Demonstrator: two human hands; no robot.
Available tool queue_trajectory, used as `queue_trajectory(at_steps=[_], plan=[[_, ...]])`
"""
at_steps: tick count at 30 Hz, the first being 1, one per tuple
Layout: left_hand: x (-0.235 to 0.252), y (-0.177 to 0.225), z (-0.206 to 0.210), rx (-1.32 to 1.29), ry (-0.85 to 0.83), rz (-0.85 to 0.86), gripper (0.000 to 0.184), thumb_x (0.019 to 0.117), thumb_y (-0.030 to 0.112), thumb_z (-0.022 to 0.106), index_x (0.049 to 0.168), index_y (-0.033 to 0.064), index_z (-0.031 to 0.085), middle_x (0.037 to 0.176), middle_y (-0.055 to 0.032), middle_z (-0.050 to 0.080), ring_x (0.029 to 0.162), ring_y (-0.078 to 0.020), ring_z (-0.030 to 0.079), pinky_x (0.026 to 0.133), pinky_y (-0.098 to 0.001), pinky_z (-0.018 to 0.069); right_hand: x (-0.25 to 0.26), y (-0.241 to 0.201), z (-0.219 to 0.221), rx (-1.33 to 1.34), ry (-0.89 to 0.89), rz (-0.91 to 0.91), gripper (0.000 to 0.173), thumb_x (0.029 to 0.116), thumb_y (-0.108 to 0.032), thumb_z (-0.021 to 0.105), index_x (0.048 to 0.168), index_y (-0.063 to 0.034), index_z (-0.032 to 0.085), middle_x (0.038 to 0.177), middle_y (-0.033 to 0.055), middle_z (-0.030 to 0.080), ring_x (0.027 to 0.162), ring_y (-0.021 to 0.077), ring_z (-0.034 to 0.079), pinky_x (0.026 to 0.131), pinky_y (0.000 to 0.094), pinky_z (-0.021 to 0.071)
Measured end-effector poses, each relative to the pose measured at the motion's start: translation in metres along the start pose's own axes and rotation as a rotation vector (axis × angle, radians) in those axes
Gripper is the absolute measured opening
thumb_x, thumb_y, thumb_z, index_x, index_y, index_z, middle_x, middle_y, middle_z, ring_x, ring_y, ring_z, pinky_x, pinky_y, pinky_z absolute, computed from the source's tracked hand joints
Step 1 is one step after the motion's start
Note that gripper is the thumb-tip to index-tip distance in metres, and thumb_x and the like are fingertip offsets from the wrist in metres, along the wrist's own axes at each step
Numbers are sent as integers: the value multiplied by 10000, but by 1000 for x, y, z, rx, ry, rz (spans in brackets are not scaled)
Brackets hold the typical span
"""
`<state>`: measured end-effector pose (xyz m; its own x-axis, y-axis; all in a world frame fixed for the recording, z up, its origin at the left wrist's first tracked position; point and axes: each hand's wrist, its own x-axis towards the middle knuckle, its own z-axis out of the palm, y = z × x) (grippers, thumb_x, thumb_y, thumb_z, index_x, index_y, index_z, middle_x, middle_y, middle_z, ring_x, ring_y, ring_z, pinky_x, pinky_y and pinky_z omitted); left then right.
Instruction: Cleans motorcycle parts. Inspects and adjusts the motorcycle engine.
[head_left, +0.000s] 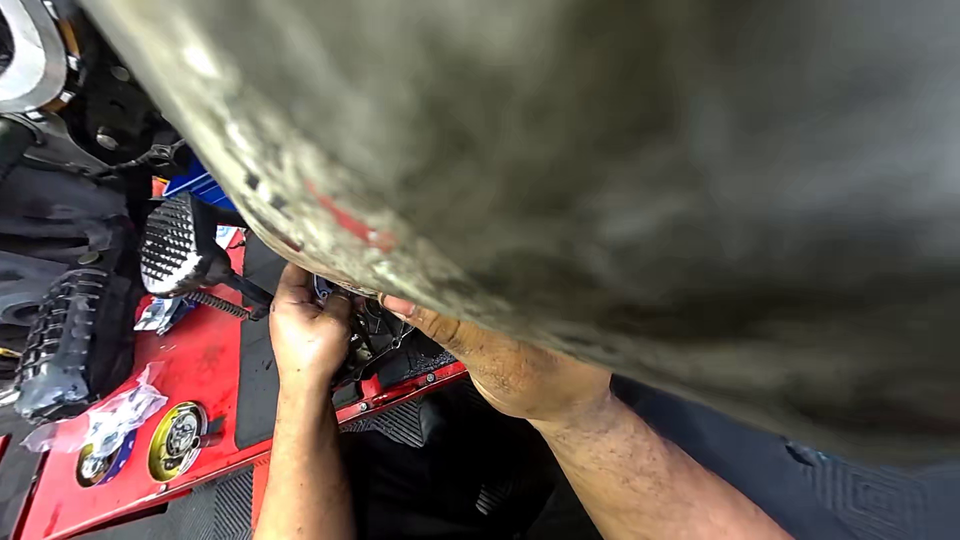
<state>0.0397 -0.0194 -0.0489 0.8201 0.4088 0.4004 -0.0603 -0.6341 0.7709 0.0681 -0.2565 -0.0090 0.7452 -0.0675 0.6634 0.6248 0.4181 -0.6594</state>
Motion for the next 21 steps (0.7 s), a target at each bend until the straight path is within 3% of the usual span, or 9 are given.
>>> queue_trajectory(at_steps=[2, 6, 10, 12, 17, 21], plan=[[0, -1, -1, 131, 39, 50, 460, 884, 99, 699, 1325, 212, 631, 1124, 31, 733, 1000, -90, 715, 855, -371, 633, 5, 2, 1, 31, 8, -27, 490, 756, -37, 886, 1156, 45, 614, 1029, 114, 716, 987, 206, 729, 904, 395, 647], [-7, 32, 3, 177, 116, 73, 442, 854, 101, 707, 1287, 140, 625, 1106, 83, 720, 1010, 36, 671, 908, -223, 571, 15, -4, 3, 200, 14, 5, 528, 717, 93, 858, 1159, 59, 572, 1023, 141, 707, 968, 244, 737, 888, 431, 660], [-9, 31, 1, 165, 119, 48, 531, 816, 61, 648, 1340, 122, 595, 1100, 53, 710, 930, 29, 681, 824, -213, 587, 15, -3, 2, 163, 30, -13, 530, 721, 94, 853, 1167, 56, 570, 1023, 125, 711, 963, 225, 739, 878, 413, 664], [-7, 29, 0, 176, 122, 64, 518, 813, 87, 659, 1327, 120, 608, 1127, 40, 714, 972, 15, 681, 862, -237, 587, 16, -4, 2, 170, 34, -10, 545, 711, 92, 862, 1171, 57, 570, 1029, 132, 711, 965, 232, 737, 884, 421, 661], [-11, 25, -3, 344, 127, 4, 520, 861, 152, 616, 1378, 202, 598, 1176, -4, 714, 1008, -66, 685, 873, -381, 572, 13, -1, 3, 120, 33, -9, 512, 734, 55, 866, 1164, 54, 588, 1022, 124, 717, 969, 226, 740, 883, 414, 663], [-11, 25, -1, 298, 130, 11, 531, 849, 128, 632, 1373, 202, 592, 1148, 33, 708, 973, -13, 675, 850, -298, 574, 12, 1, 4, 129, 43, -16, 515, 728, 60, 869, 1158, 55, 584, 1018, 129, 714, 963, 229, 740, 882, 417, 664]])
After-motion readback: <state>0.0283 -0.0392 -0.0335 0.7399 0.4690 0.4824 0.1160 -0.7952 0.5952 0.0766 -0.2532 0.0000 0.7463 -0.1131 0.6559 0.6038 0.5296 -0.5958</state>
